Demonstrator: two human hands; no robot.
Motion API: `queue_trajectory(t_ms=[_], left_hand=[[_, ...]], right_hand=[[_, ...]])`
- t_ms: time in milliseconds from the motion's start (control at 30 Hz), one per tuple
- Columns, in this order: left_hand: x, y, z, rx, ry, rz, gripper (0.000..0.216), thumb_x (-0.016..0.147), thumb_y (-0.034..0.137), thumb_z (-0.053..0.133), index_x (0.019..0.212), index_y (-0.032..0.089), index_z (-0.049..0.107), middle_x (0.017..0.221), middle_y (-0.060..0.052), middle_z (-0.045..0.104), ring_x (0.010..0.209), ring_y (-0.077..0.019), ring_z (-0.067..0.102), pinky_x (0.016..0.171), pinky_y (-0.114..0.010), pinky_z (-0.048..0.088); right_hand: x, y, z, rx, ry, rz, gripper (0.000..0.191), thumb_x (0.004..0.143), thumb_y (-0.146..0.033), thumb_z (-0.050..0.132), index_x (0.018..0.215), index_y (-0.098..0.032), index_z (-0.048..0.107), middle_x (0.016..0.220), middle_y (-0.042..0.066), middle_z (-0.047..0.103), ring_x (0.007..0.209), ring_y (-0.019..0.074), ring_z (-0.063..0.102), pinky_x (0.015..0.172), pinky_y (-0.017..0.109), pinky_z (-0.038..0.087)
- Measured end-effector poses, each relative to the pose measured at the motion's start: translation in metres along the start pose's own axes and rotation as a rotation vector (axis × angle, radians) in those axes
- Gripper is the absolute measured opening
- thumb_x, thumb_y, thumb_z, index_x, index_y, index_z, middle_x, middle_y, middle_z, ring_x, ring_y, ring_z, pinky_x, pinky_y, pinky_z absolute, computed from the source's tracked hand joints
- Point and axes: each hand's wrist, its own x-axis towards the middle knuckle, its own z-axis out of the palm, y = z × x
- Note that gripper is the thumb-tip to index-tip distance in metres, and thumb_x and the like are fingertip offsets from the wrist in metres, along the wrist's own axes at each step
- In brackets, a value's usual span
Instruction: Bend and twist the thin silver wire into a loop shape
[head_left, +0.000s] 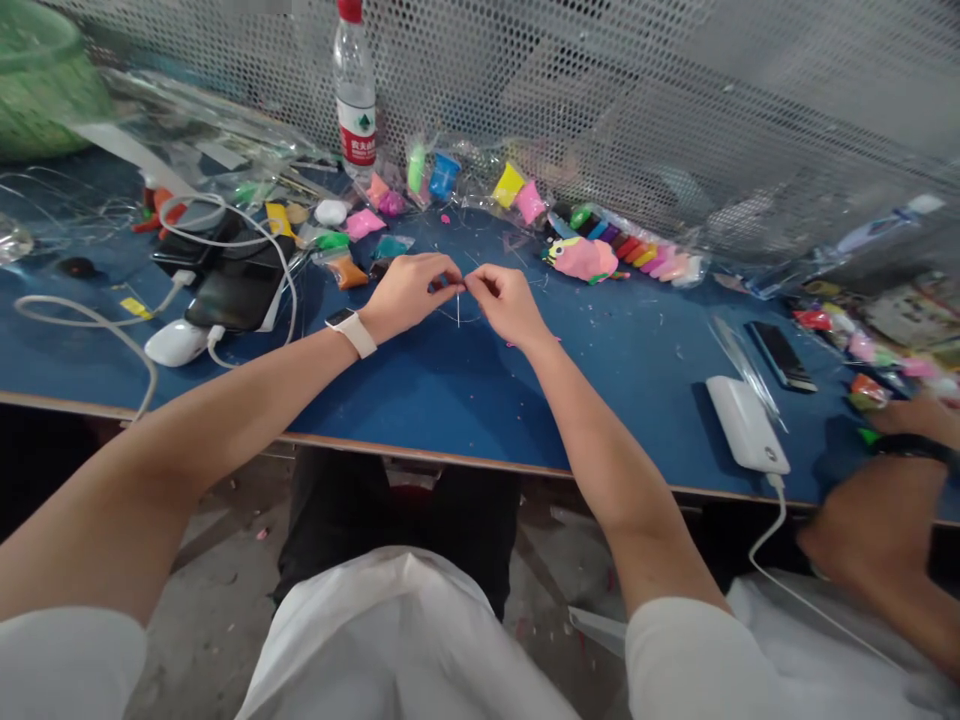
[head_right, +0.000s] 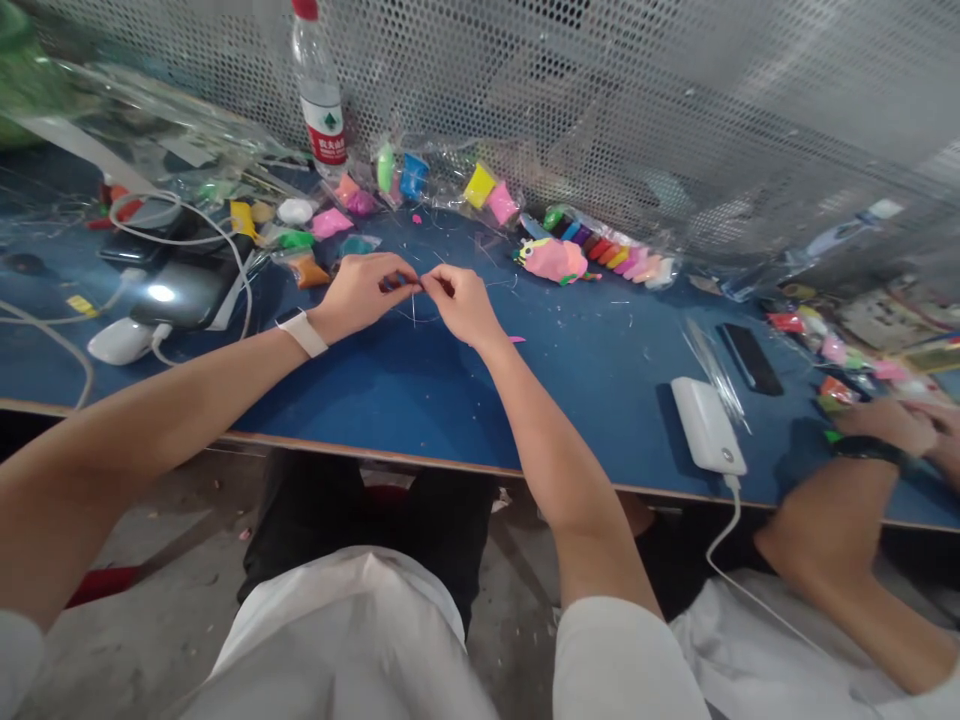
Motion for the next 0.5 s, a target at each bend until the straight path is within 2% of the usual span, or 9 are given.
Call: queue_trajectory(t_ms=[100, 200, 367, 500], left_hand=[[0.0005, 0.0031, 0.0009, -0.053, 0.008, -0.06, 0.007, 0.097, 0.025, 0.079, 0.094, 0.019, 0.081, 0.087, -0.004, 0.081, 0.074, -0.0156, 0.071, 0.078, -0.032, 0.057], [0.001, 0.0059, 0.0002, -0.247, 0.024, -0.167, 0.007, 0.096, 0.023, 0.076, 0.091, 0.018, 0.079, 0.077, -0.001, 0.078, 0.066, -0.013, 0.069, 0.072, -0.029, 0.056], [0.0035, 0.0034, -0.0018, -0.615, -0.075, -0.308, 0.02, 0.092, 0.035, 0.085, 0.087, 0.017, 0.079, 0.078, -0.004, 0.078, 0.07, -0.012, 0.069, 0.068, -0.026, 0.054], [0.0045, 0.002, -0.001, -1.037, -0.189, -0.537, 0.036, 0.082, 0.047, 0.097, 0.08, 0.018, 0.076, 0.075, -0.004, 0.074, 0.071, -0.0121, 0.068, 0.072, -0.028, 0.056]], right_hand=[[-0.0016, -0.0017, -0.0006, -0.062, 0.051, -0.081, 0.056, 0.107, -0.07, 0.063, 0.09, -0.02, 0.081, 0.071, -0.001, 0.062, 0.064, 0.0137, 0.048, 0.067, 0.035, 0.035], [-0.003, -0.0031, -0.0004, -0.129, 0.12, -0.214, 0.05, 0.111, -0.06, 0.063, 0.091, -0.02, 0.084, 0.076, 0.002, 0.066, 0.068, 0.0151, 0.053, 0.07, 0.036, 0.038], [-0.0037, -0.0012, -0.0032, -0.236, 0.139, -0.408, 0.054, 0.116, -0.058, 0.052, 0.095, -0.02, 0.085, 0.078, 0.004, 0.066, 0.073, 0.0178, 0.061, 0.073, 0.036, 0.045], [-0.0057, -0.0056, -0.0051, -0.275, 0.139, -0.465, 0.06, 0.117, -0.063, 0.044, 0.101, -0.021, 0.085, 0.083, 0.006, 0.069, 0.077, 0.0192, 0.064, 0.076, 0.037, 0.05]])
